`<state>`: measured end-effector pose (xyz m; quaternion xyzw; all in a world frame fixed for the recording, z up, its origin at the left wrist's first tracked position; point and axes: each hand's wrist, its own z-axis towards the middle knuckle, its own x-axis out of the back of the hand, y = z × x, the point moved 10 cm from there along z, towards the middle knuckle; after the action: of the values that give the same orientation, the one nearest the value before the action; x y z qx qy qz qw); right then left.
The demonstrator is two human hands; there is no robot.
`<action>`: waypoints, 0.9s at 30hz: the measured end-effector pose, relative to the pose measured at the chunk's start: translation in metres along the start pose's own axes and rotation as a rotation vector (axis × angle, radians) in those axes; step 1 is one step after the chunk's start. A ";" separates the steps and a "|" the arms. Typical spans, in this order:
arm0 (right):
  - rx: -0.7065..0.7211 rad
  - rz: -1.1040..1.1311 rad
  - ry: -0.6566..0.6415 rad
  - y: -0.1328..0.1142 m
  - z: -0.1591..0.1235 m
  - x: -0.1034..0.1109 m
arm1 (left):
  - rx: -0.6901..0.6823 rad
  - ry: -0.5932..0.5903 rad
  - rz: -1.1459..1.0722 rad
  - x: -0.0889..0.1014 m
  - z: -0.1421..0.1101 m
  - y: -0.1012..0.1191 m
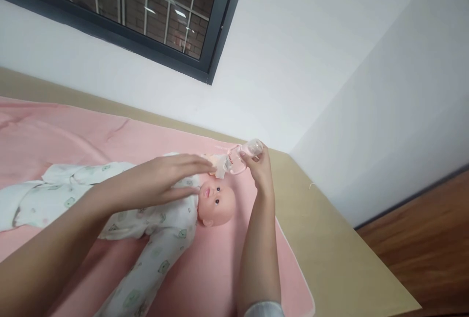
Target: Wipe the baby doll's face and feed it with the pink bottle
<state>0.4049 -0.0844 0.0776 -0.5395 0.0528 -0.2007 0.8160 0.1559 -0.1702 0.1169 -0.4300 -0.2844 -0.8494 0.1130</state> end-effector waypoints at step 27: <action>0.098 0.152 0.150 -0.023 -0.007 -0.001 | 0.464 0.332 0.171 0.037 -0.002 -0.108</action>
<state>0.3959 -0.0974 0.0951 -0.4767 0.1446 -0.1805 0.8481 0.0850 -0.0819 0.1043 -0.2700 -0.4115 -0.8078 0.3244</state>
